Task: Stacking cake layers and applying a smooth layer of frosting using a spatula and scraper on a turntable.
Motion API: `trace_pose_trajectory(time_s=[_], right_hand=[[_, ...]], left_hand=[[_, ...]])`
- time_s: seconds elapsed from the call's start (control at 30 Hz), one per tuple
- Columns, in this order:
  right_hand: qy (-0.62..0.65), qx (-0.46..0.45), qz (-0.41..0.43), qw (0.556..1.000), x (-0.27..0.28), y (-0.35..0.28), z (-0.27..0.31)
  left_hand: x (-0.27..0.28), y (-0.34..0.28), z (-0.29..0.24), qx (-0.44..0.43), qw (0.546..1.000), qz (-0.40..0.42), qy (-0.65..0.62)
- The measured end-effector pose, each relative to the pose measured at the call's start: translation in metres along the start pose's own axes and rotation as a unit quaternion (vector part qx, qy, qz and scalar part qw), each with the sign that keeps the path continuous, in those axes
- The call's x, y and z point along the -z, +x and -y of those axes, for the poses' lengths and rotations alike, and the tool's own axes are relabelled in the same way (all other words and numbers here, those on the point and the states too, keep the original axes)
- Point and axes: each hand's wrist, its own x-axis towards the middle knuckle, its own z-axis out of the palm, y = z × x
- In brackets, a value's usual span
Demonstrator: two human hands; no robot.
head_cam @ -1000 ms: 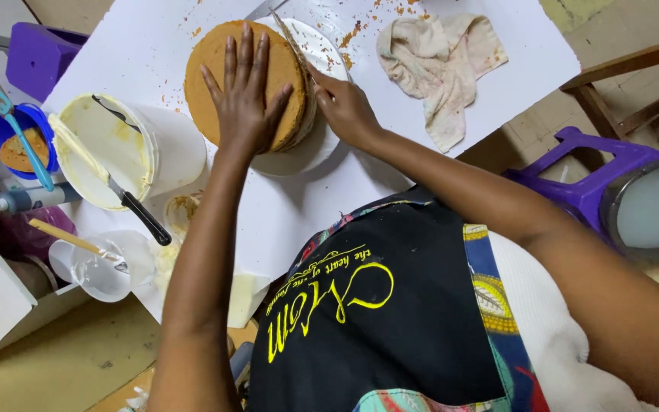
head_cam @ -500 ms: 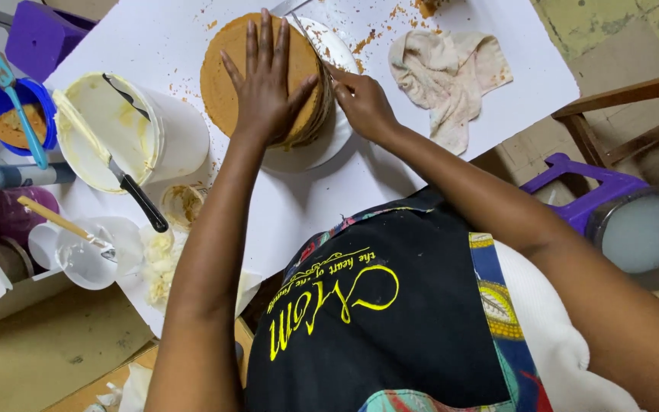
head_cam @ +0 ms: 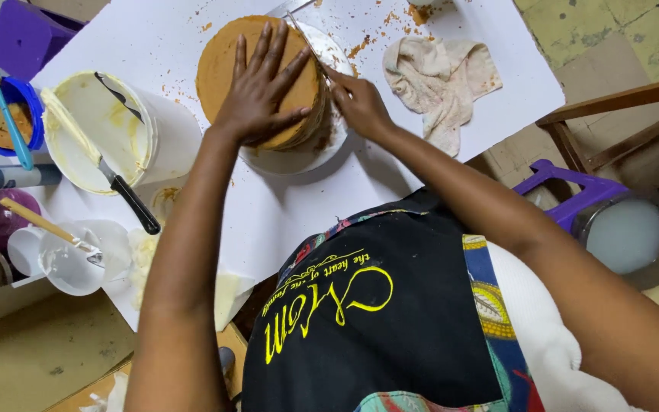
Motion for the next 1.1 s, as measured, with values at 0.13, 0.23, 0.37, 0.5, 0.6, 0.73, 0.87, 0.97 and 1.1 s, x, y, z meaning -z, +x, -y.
trace_pose_trajectory(time_s=[0.13, 0.23, 0.37, 0.5, 0.6, 0.73, 0.87, 0.97, 1.1], right_hand=[[0.013, -0.055, 0.043, 0.997, 0.019, 0.036, 0.026], [0.005, -0.069, 0.046, 0.997, 0.013, 0.017, 0.033], [-0.006, 0.023, -0.035, 0.999, -0.011, -0.049, 0.020], [0.010, -0.006, -0.045, 0.999, -0.017, -0.086, 0.012], [0.013, -0.001, -0.045, 0.999, -0.009, -0.054, 0.013], [-0.001, -0.001, -0.017, 1.000, 0.002, -0.001, 0.016], [-0.001, -0.024, -0.024, 0.999, -0.002, -0.006, 0.020], [0.007, 0.003, -0.043, 0.999, -0.011, -0.048, 0.017], [0.039, -0.008, -0.048, 0.998, -0.017, -0.090, 0.019]], left_hand=[[0.006, 0.003, 0.004, -0.077, 0.997, 0.017, -0.019], [-0.012, 0.010, -0.009, 0.047, 0.999, 0.001, -0.007], [-0.054, 0.040, -0.019, 0.333, 0.934, -0.125, 0.014], [-0.074, 0.068, -0.017, 0.488, 0.862, -0.137, 0.021], [-0.061, 0.041, 0.008, 0.210, 0.975, -0.069, -0.019], [-0.005, 0.004, -0.007, -0.037, 0.999, -0.023, -0.026], [-0.023, 0.021, -0.026, 0.184, 0.980, -0.071, -0.023], [-0.042, 0.049, -0.032, 0.372, 0.919, -0.131, -0.013], [-0.067, 0.078, -0.019, 0.506, 0.842, -0.183, -0.042]])
